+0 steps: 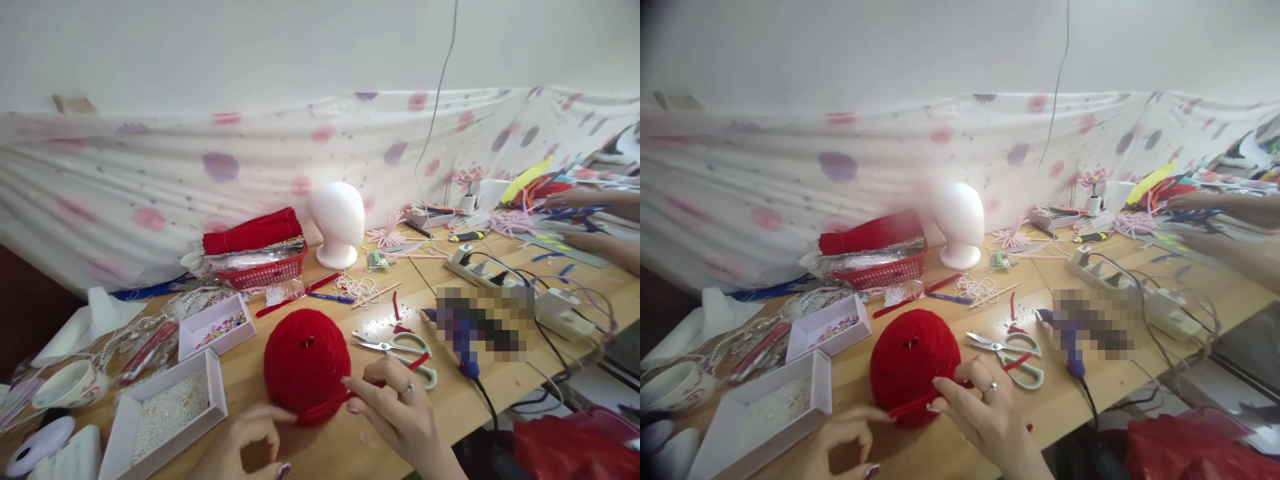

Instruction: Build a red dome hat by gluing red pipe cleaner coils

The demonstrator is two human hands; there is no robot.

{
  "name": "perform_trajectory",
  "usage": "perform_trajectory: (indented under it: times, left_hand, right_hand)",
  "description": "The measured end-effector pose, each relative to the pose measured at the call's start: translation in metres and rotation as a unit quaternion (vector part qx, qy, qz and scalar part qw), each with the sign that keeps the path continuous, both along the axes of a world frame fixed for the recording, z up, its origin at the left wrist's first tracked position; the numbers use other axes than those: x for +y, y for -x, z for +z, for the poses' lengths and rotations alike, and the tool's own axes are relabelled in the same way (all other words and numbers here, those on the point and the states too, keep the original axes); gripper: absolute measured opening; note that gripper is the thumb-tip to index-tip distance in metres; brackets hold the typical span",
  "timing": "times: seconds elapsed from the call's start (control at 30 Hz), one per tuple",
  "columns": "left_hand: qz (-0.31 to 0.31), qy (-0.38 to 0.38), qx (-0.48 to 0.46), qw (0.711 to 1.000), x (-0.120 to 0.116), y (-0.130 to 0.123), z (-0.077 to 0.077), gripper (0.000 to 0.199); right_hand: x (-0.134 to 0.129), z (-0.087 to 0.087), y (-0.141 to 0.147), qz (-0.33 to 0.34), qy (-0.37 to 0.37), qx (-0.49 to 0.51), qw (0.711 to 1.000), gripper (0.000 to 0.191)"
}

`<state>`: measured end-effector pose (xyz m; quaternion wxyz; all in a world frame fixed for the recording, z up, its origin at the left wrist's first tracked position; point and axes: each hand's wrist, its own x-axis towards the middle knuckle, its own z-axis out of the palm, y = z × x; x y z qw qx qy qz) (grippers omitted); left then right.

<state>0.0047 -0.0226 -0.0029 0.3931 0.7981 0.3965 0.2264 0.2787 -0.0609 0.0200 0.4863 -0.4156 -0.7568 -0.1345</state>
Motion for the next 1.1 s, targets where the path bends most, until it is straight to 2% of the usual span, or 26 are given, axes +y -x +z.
perform_trajectory:
  times: [0.03, 0.1, 0.17, 0.23, 0.3, 0.4, 0.47, 0.57, 0.63, 0.73, 0.83, 0.9, 1.0, 1.1]
  left_hand:
    - [-0.021, -0.004, 0.019, 1.0, 0.004, -0.004, 0.004, 0.003]
    - [-0.05, -0.007, 0.023, 0.998, 0.009, -0.012, 0.009, 0.022]
    - [-0.07, 0.023, -0.006, 0.997, 0.011, -0.022, 0.01, 0.031]
    - [-0.095, 0.07, -0.032, 0.992, 0.011, -0.031, 0.008, 0.031]
    - [-0.118, 0.095, -0.04, 0.988, 0.013, -0.041, 0.005, 0.039]
    - [-0.126, 0.069, -0.034, 0.989, 0.021, -0.053, -0.002, 0.045]
    - [-0.121, 0.066, -0.029, 0.99, 0.027, -0.061, -0.006, 0.045]
    - [-0.128, 0.113, -0.025, 0.985, 0.033, -0.073, -0.011, 0.044]
    - [-0.133, 0.143, -0.023, 0.98, 0.034, -0.078, -0.012, 0.044]
    - [-0.104, 0.156, -0.05, 0.981, 0.037, -0.078, -0.015, 0.044]
    - [-0.036, 0.161, -0.116, 0.979, 0.04, -0.066, -0.021, 0.046]
    - [-0.011, 0.179, -0.154, 0.972, 0.043, -0.057, -0.024, 0.048]
    - [-0.019, 0.203, -0.167, 0.965, 0.045, -0.047, -0.024, 0.045]
    - [-0.031, 0.205, -0.135, 0.969, 0.046, -0.044, -0.023, 0.043]
  right_hand:
    - [0.0, -0.001, 0.001, -0.001, 0.013, 0.005, 1.0, 0.016]
    - [0.001, -0.004, 0.004, -0.003, 0.035, 0.012, 0.999, 0.014]
    - [0.005, -0.009, 0.007, -0.002, 0.049, 0.011, 0.999, 0.013]
    - [0.009, -0.015, 0.01, 0.002, 0.061, 0.005, 0.998, 0.015]
    - [0.012, -0.02, 0.011, 0.006, 0.082, 0.001, 0.997, 0.016]
    - [0.011, -0.022, 0.001, -0.003, 0.116, -0.008, 0.993, 0.009]
    - [0.003, -0.021, -0.014, -0.05, 0.115, -0.004, 0.992, 0.011]
    - [-0.017, -0.023, -0.044, -0.186, 0.098, 0.054, 0.976, 0.022]
    - [-0.029, -0.03, -0.063, -0.276, 0.116, 0.077, 0.951, 0.02]
    - [-0.035, -0.047, -0.082, -0.334, 0.146, 0.065, 0.929, 0.018]
    - [-0.028, -0.061, -0.092, -0.33, 0.175, 0.048, 0.926, 0.019]
    - [-0.019, -0.065, -0.095, -0.309, 0.202, 0.018, 0.929, 0.018]
    - [-0.008, -0.062, -0.096, -0.263, 0.256, -0.041, 0.929, 0.016]
    - [-0.002, -0.056, -0.094, -0.245, 0.328, -0.071, 0.91, 0.024]
